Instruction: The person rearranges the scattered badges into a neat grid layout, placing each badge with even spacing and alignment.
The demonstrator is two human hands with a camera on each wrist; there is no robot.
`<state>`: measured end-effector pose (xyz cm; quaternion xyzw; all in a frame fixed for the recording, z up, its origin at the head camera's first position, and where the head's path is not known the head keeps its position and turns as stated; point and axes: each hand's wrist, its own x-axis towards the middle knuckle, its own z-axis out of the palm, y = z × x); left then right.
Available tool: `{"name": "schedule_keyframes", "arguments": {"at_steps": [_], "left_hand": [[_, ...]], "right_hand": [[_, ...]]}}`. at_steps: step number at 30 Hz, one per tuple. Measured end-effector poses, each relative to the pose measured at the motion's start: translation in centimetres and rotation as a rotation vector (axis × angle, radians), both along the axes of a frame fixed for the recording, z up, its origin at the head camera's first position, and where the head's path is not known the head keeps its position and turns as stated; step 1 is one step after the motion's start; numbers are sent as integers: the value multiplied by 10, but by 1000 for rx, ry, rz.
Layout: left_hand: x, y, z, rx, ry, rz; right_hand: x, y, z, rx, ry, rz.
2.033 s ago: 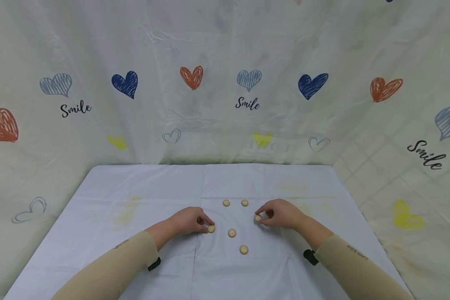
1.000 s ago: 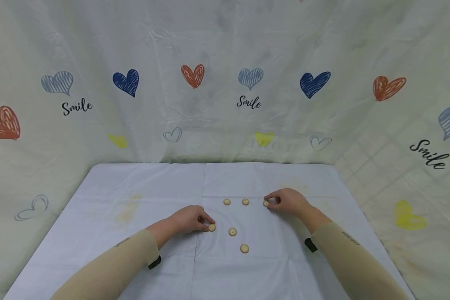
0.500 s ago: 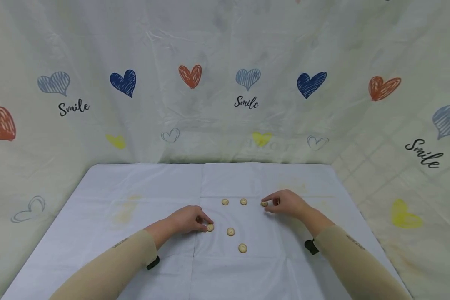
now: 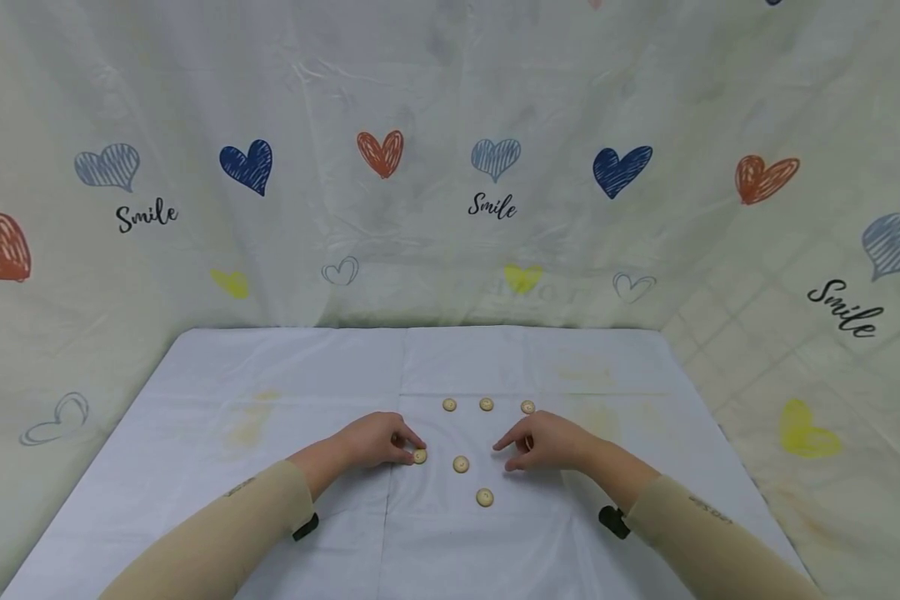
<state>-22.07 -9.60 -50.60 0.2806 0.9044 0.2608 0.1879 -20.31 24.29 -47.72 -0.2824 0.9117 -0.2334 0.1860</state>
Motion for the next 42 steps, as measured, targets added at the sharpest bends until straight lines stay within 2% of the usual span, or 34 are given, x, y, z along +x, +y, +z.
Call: {"name": "schedule_keyframes", "arguments": {"at_steps": [4,11,15,23,29,34,42], "left_hand": [[0,0,0,-4,3,-2],[0,0,1,-2,5,-4],[0,1,1,-3,9,-4],[2,3,3,10,12,-3],[4,1,5,0,15,10],[3,0,4,9,4,18],[1,2,2,-1,2,18]], "right_hand": [[9,-11,-2,-16,-13,74],[18,-22,-5,-40,-20,144],[23,-25,-7,-16,-14,185],[26,-28,-12,59,11,210],[23,-32,-15,79,79,259],[23,-32,-14,45,117,271],[19,-28,-8,-4,110,234]]}}
